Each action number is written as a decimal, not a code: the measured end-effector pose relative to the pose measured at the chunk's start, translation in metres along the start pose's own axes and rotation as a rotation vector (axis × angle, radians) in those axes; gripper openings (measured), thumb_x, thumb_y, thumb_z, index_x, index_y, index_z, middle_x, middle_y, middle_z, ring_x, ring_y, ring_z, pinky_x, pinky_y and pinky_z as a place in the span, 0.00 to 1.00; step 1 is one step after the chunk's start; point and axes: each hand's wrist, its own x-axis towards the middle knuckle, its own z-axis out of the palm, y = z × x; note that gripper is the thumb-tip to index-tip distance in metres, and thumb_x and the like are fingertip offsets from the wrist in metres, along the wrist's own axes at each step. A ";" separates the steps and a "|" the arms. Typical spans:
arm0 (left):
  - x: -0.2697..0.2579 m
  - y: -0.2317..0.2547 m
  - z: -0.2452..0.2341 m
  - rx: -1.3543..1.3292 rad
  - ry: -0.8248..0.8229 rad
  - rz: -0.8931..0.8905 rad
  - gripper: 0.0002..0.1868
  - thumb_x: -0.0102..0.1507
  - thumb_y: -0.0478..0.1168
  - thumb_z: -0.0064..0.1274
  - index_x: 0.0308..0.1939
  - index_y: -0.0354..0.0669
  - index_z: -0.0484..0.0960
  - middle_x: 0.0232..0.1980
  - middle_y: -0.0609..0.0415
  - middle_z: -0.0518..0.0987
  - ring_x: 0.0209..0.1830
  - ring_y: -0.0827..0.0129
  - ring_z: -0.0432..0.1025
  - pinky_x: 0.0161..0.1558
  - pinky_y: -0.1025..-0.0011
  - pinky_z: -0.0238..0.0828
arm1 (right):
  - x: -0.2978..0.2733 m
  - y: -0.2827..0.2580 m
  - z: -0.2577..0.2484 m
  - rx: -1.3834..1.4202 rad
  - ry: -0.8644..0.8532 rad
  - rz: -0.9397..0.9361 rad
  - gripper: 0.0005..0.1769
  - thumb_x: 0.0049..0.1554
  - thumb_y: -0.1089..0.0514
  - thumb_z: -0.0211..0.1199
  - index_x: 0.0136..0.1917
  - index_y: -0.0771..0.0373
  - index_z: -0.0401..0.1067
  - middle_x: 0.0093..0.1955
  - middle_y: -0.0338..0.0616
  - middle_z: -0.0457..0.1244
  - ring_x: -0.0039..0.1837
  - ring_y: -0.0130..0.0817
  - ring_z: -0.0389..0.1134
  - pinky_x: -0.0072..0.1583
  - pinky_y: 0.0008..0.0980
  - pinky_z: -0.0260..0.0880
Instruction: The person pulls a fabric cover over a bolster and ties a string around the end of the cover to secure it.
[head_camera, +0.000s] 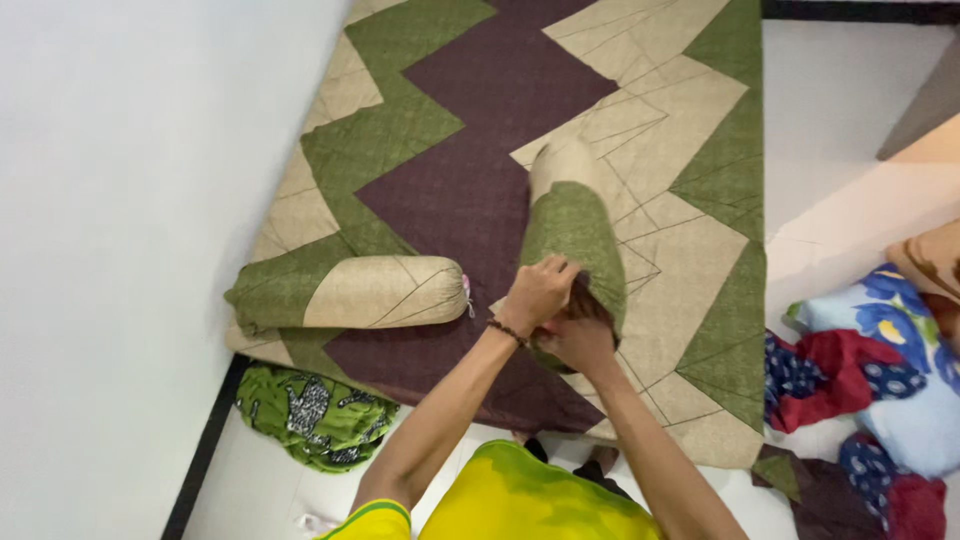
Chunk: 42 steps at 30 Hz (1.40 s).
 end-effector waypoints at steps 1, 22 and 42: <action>-0.008 -0.001 0.002 -0.030 -0.028 -0.026 0.10 0.60 0.30 0.52 0.46 0.39 0.80 0.40 0.48 0.81 0.42 0.59 0.79 0.33 0.66 0.75 | -0.007 0.007 -0.004 -0.024 0.063 -0.062 0.22 0.54 0.41 0.65 0.57 0.52 0.71 0.64 0.52 0.66 0.68 0.50 0.66 0.67 0.47 0.64; -0.038 0.087 -0.025 -0.606 0.112 -0.854 0.06 0.60 0.37 0.59 0.36 0.38 0.79 0.27 0.45 0.80 0.27 0.53 0.78 0.30 0.60 0.72 | -0.082 -0.017 -0.041 -0.001 0.381 0.589 0.49 0.41 0.51 0.81 0.66 0.72 0.57 0.63 0.66 0.56 0.68 0.55 0.54 0.67 0.50 0.52; -0.063 0.154 -0.056 -0.404 0.450 -0.855 0.08 0.62 0.35 0.60 0.41 0.36 0.78 0.34 0.46 0.79 0.29 0.61 0.74 0.34 0.65 0.69 | -0.086 0.009 -0.039 1.035 0.360 0.627 0.25 0.52 0.74 0.46 0.62 0.73 0.71 0.52 0.44 0.67 0.54 0.32 0.67 0.59 0.31 0.68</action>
